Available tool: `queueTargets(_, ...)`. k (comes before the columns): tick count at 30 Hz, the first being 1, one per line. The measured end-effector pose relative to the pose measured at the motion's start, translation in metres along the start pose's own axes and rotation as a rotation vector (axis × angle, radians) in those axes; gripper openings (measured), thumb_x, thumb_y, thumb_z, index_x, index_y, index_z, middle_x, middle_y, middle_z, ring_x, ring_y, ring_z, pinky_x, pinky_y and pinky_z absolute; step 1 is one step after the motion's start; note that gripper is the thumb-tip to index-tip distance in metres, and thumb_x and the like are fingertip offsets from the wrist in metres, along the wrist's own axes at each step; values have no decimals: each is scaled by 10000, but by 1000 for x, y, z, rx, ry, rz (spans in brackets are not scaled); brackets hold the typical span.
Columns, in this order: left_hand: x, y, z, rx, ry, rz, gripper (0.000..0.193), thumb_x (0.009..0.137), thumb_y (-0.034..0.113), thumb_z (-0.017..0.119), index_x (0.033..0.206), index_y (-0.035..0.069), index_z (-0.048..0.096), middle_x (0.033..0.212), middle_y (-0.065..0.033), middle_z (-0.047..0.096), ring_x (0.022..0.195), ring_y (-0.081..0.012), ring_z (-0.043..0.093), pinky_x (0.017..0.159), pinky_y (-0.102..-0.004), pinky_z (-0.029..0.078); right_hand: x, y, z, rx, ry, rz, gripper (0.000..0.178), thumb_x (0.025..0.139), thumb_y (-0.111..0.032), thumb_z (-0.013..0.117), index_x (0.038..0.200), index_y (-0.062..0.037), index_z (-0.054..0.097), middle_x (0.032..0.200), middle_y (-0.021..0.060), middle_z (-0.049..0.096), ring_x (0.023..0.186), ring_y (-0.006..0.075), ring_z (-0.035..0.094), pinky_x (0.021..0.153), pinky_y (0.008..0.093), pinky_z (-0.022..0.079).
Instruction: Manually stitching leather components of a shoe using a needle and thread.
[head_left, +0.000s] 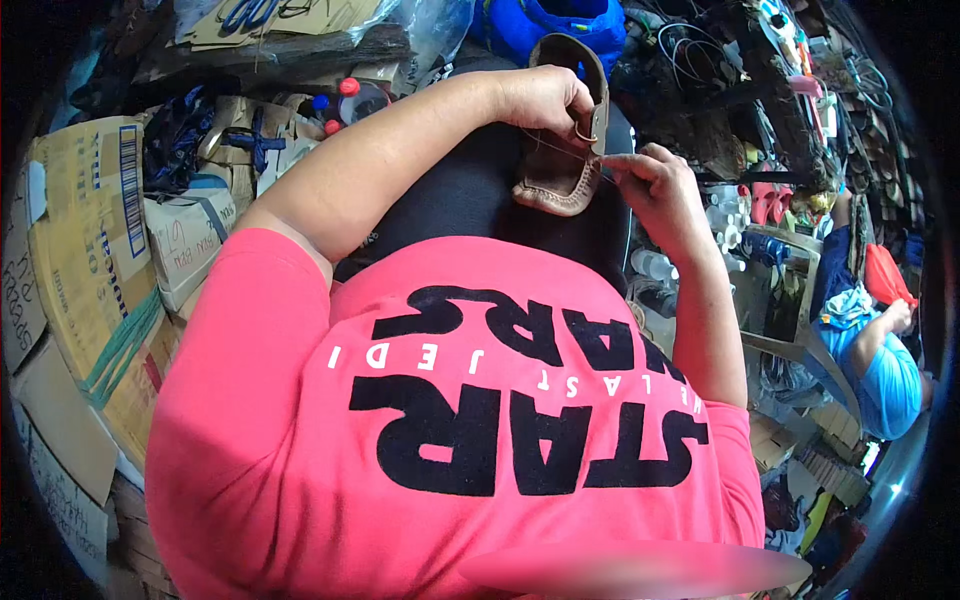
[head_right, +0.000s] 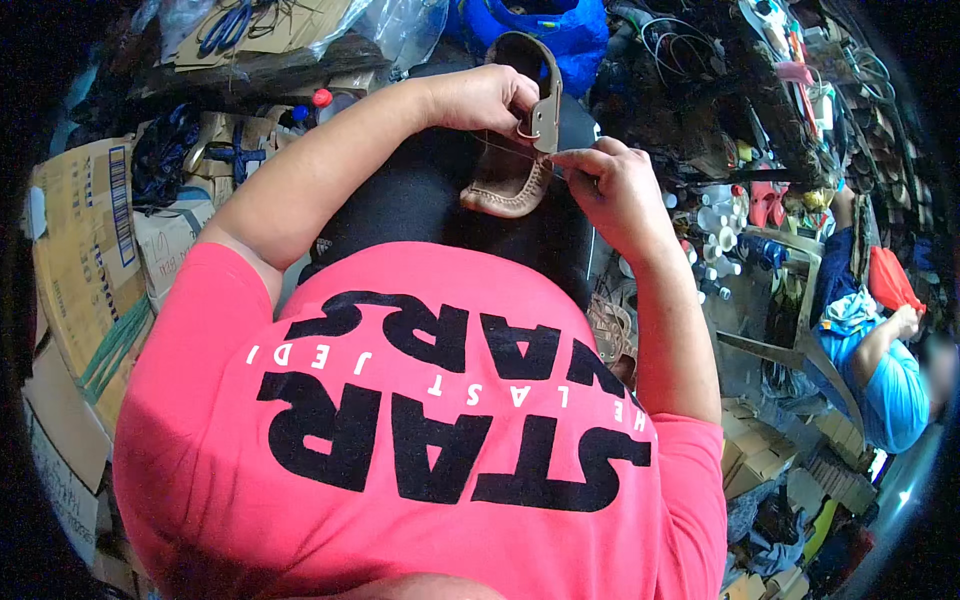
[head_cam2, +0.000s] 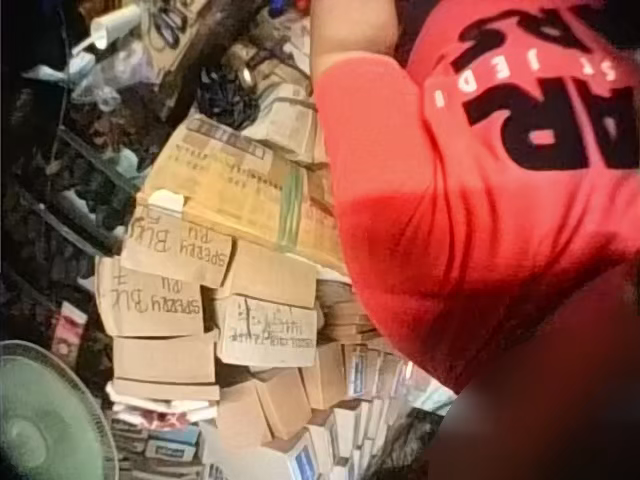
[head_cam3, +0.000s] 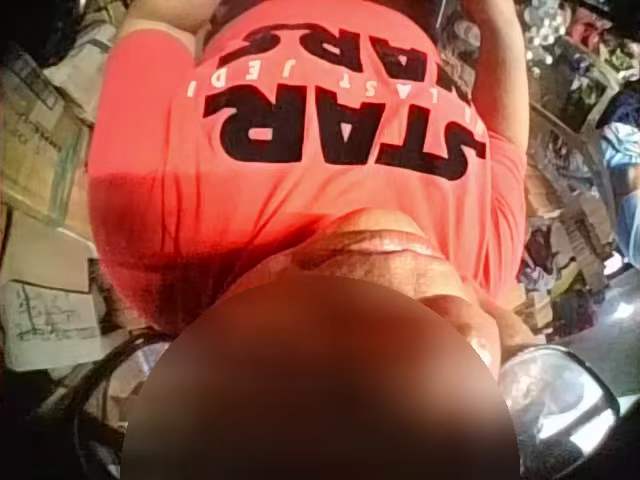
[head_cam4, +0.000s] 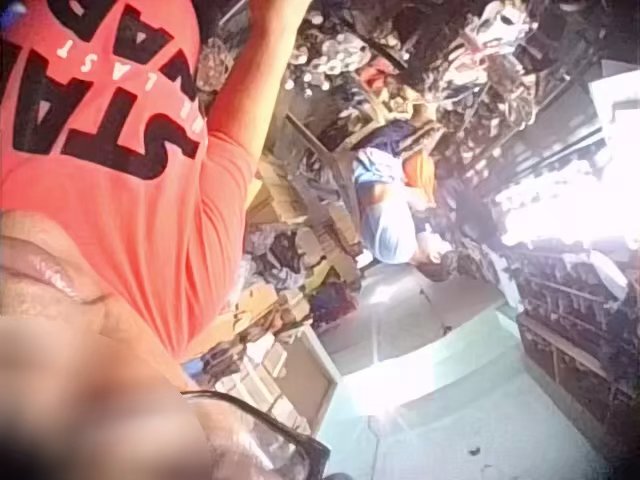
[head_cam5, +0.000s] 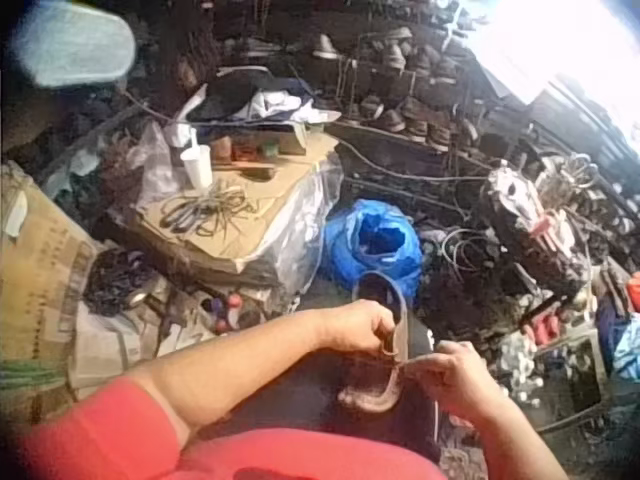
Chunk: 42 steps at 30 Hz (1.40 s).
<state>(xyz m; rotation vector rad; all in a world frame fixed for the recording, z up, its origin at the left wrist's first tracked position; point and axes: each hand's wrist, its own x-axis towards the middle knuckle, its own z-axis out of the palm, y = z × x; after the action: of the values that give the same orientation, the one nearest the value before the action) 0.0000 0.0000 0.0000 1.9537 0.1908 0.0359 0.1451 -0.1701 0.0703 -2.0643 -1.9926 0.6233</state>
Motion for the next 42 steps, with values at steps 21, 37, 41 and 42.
queueTargets(21,-114,12,-93,45,438,-408,489,801,356,667,1242,173,558,1119,-199,611,939,-271,633,893,-287,446,-4,21,33,372,208,-73,167,805,-4,637,952,-69,682,805,25,562,789,121,563,701,241,439)
queueTargets(37,-94,32,50,920,684,113,134,688,98,710,805,158,682,697,3,546,726,-186,556,710,-327,377,-8,26,40,459,131,-56,305,835,28,563,1091,-109,659,811,27,490,797,121,504,743,226,406)
queueTargets(41,-82,30,49,605,723,341,167,682,96,710,830,172,693,716,10,531,731,-177,547,697,-322,382,4,45,39,595,45,-24,251,845,19,559,1037,-91,677,846,6,479,785,100,491,737,212,415)
queueTargets(42,-80,31,48,552,691,310,182,682,87,707,843,172,699,744,6,530,733,-176,545,693,-312,387,7,48,38,585,33,-44,263,845,32,544,1033,-94,678,858,2,473,809,100,499,750,226,426)
